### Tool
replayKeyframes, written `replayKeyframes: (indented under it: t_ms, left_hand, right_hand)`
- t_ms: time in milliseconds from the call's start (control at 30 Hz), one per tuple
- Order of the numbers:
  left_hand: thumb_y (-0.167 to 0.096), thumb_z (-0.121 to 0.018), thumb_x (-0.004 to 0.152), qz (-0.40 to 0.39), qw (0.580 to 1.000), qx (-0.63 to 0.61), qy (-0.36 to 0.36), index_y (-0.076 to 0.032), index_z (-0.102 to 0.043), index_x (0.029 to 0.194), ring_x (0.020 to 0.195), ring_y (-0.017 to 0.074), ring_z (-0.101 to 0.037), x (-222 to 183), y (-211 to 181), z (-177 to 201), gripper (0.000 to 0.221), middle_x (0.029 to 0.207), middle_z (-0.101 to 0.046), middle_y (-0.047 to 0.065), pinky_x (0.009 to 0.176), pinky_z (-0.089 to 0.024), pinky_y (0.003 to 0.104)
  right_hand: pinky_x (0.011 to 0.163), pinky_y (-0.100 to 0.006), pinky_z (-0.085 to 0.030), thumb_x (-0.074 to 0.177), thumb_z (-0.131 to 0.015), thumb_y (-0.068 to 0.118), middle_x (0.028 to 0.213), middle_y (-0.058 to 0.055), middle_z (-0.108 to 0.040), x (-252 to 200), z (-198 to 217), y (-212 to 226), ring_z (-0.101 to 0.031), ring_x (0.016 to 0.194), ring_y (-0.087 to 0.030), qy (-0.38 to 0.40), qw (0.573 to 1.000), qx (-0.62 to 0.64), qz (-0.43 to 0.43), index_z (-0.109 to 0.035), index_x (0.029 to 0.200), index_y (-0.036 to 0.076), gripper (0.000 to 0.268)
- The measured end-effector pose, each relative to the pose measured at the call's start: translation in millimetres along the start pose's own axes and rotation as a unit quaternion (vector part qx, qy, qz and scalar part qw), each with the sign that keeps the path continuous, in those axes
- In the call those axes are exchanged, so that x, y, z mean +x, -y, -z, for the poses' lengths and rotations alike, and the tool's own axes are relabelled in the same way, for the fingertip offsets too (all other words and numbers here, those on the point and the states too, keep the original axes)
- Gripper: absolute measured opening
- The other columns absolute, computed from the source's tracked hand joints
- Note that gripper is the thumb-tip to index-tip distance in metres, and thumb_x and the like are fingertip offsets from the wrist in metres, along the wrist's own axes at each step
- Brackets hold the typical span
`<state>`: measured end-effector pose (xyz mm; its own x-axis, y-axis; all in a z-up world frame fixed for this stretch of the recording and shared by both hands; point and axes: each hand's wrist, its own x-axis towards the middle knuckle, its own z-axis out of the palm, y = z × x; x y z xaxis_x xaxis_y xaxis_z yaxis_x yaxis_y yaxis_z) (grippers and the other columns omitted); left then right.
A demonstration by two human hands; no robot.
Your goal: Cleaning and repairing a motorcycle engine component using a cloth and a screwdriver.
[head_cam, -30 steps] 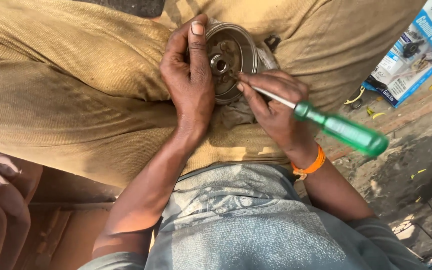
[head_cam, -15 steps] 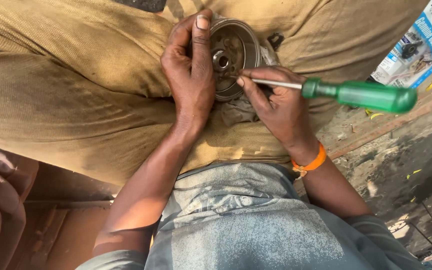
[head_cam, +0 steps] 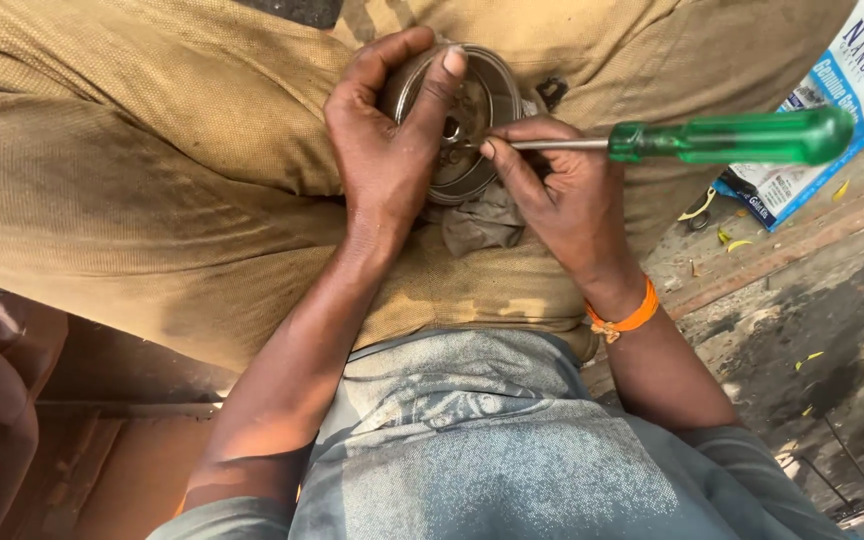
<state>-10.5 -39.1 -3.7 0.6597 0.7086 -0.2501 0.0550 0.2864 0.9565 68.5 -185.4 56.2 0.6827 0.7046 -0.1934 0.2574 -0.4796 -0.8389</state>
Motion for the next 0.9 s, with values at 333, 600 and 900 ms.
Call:
replayKeyframes:
  t_ms: [333, 600, 900]
  left_hand:
    - [-0.013, -0.077, 0.102, 0.002, 1.000, -0.014, -0.005, 0.002, -0.073, 0.116, 0.097, 0.0141, -0.074, 0.3, 10.6, 3.5, 0.021, 0.106, -0.077, 0.009, 0.088, -0.063, 0.029]
    - [-0.010, -0.076, 0.103, 0.009, 1.000, -0.017, -0.003, 0.001, -0.074, 0.115, 0.095, 0.0138, -0.073, 0.6, 4.8, 2.9, 0.016, 0.104, -0.077, 0.008, 0.088, -0.061, 0.028]
    - [-0.011, -0.076, 0.104, -0.005, 1.000, -0.011, 0.007, 0.000, -0.075, 0.116, 0.097, 0.0153, -0.077, -0.9, 14.3, 3.5, 0.016, 0.105, -0.079, 0.008, 0.089, -0.066, 0.030]
  right_hand:
    - [0.055, -0.023, -0.051, 0.107, -0.072, 0.006, 0.083, -0.009, -0.075, 4.0, -3.3, -6.9, -0.069, 0.068, -0.010, 0.034, 0.998, -0.036, 0.027, -0.072, 0.106, -0.003, 0.008]
    - [0.060, -0.023, -0.049, 0.112, -0.069, 0.005, 0.086, -0.008, -0.072, 4.8, -2.4, -0.2, -0.066, 0.071, -0.010, -0.008, 0.999, -0.036, 0.037, -0.072, 0.109, -0.001, 0.007]
    - [0.061, -0.023, -0.051, 0.111, -0.070, 0.007, 0.087, -0.006, -0.074, -5.8, -2.6, -4.9, -0.068, 0.074, -0.008, -0.003, 0.999, -0.033, 0.019, -0.071, 0.110, 0.000, 0.007]
